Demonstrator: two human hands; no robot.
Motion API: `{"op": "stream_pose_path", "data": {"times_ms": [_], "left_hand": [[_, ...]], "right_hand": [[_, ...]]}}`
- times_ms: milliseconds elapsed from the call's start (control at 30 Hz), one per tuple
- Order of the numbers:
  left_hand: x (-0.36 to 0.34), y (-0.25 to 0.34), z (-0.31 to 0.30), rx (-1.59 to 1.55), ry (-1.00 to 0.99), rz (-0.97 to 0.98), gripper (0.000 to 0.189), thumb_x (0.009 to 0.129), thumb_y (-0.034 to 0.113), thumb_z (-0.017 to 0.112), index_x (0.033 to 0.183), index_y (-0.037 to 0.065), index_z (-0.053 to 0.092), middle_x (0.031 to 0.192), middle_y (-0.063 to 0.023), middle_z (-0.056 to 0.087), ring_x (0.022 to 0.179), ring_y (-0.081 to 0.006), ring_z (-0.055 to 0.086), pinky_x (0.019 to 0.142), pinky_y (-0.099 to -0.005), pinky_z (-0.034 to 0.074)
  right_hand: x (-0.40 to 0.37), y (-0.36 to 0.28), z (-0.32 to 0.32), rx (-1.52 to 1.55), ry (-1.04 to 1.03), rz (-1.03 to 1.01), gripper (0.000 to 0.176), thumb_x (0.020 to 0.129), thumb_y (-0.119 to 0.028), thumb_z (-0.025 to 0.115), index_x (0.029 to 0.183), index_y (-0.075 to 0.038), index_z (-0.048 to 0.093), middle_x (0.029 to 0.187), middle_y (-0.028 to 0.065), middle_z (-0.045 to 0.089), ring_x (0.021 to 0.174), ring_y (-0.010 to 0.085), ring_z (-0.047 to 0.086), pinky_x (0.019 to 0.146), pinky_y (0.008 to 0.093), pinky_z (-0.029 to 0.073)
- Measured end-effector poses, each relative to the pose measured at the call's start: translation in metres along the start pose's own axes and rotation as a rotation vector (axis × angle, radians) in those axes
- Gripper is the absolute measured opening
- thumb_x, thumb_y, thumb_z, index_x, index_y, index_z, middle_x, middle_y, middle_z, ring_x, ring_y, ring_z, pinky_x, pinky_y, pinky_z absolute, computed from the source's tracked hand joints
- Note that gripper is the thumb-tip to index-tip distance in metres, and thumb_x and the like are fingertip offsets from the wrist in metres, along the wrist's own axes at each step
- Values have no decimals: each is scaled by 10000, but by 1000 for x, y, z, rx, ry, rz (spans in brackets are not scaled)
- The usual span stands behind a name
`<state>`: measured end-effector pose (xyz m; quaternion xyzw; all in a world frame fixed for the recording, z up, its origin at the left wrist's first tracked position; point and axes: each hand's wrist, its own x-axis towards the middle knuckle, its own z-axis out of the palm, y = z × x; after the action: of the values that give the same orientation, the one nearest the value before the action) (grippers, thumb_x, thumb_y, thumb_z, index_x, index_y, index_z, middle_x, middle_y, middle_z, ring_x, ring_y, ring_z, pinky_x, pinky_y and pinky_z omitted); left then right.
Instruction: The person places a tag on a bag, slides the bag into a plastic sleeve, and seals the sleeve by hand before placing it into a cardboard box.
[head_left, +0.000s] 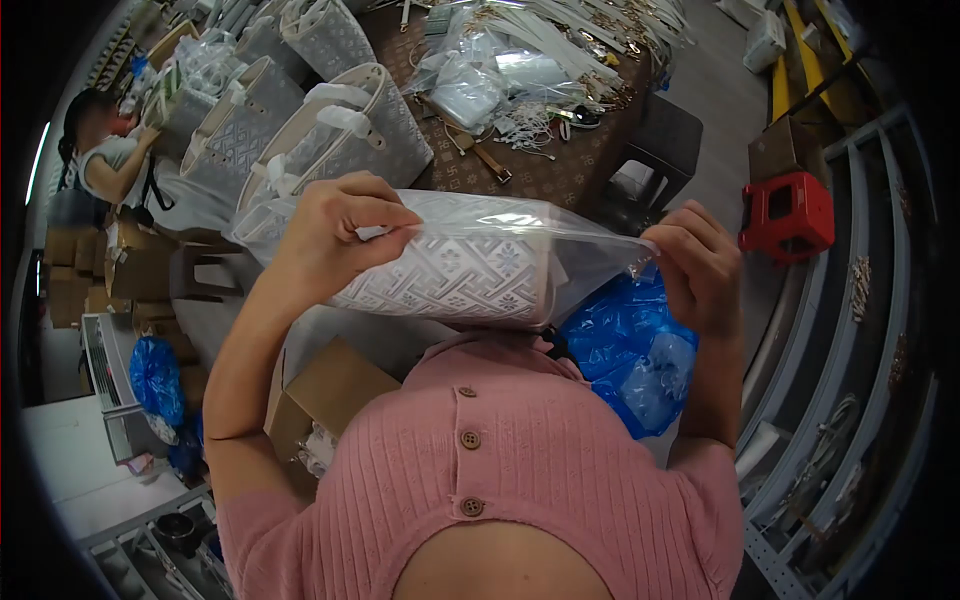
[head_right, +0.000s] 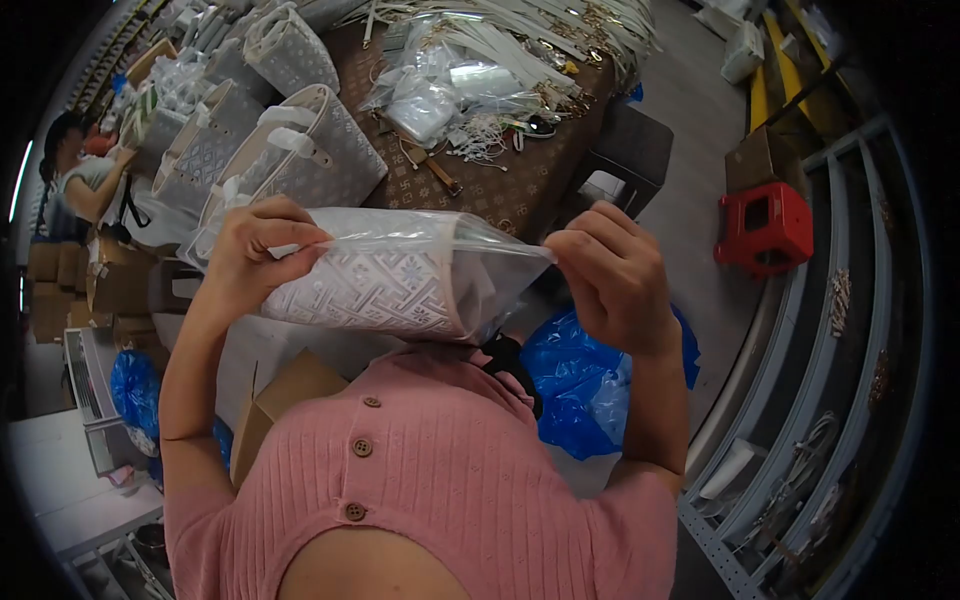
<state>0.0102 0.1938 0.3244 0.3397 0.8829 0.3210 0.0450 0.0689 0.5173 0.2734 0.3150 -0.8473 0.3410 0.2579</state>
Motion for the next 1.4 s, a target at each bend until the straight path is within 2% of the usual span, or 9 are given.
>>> {"op": "stream_pose_path", "data": {"times_ms": [233, 467, 733, 967, 1067, 1167, 1233, 1300, 1400], "left_hand": [[-44, -38, -37, 85, 70, -95, 158, 654, -23, 682, 809, 7, 666, 752, -75, 601, 672, -175, 572, 581, -260, 439], [-52, -24, -31, 162, 64, 114, 156, 654, -22, 677, 806, -1, 646, 749, -77, 583, 683, -205, 554, 565, -293, 450], [-92, -42, -34, 195, 102, 195, 204, 592, -35, 677, 787, 1, 628, 729, -83, 569, 669, -238, 545, 573, -327, 445], [-131, -59, -53, 264, 169, 94, 167, 631, 18, 662, 794, 24, 627, 727, -69, 569, 710, -232, 554, 600, -328, 463], [-139, -54, -55, 246, 147, 98, 169, 625, 26, 670, 786, 9, 621, 731, -67, 561, 705, -231, 547, 602, -329, 461], [-141, -55, -52, 309, 135, 255, 180, 618, 32, 671, 784, -5, 614, 746, -69, 555, 705, -233, 542, 605, -328, 457], [-140, -55, -52, 304, 129, 319, 181, 616, 39, 663, 781, -12, 609, 761, -69, 553, 710, -231, 541, 606, -327, 453], [-142, -52, -50, 315, 147, 295, 177, 618, 43, 660, 779, -8, 608, 759, -68, 552, 709, -230, 540, 605, -325, 453], [-153, -53, -46, 297, 161, 210, 166, 625, 52, 654, 774, -1, 606, 760, -65, 548, 711, -227, 539, 613, -321, 452]], "right_hand": [[-4, 1, -8, -87, -21, 90, 62, 703, 10, 608, 751, -2, 571, 671, 83, 544, 633, 234, 517, 553, 301, 416], [58, -72, 10, -491, -21, 74, 428, 733, -126, 637, 1146, -69, 538, 1076, 140, 534, 888, 246, 556, 726, 315, 466], [73, -80, 92, -163, -240, -182, 141, 626, -91, 662, 649, -68, 524, 640, 29, 439, 597, 197, 467, 544, 316, 405], [79, -84, 66, -225, -336, -147, 153, 619, -56, 664, 637, -71, 513, 603, 37, 425, 571, 201, 479, 516, 307, 406], [98, -71, 42, -94, -645, -89, 127, 630, -82, 673, 739, -71, 609, 679, 33, 532, 672, 199, 562, 570, 294, 448], [148, 10, 46, 956, -1519, 102, 288, 872, -202, 543, 1127, -82, 605, 982, 86, 645, 935, 171, 605, 783, 300, 482], [142, 43, 99, 989, -1133, 338, 405, 944, -300, 391, 1244, -44, 484, 1164, 133, 557, 1046, 195, 550, 876, 326, 445], [112, 50, 150, 666, -1248, 232, 652, 920, -489, 331, 1377, -31, 252, 1392, 174, 306, 1303, 236, 279, 1068, 354, 199], [72, 8, 180, 732, -1375, 171, 589, 957, -396, 257, 1411, -52, 108, 1466, 145, 104, 1349, 257, 127, 1078, 326, 136]]}}
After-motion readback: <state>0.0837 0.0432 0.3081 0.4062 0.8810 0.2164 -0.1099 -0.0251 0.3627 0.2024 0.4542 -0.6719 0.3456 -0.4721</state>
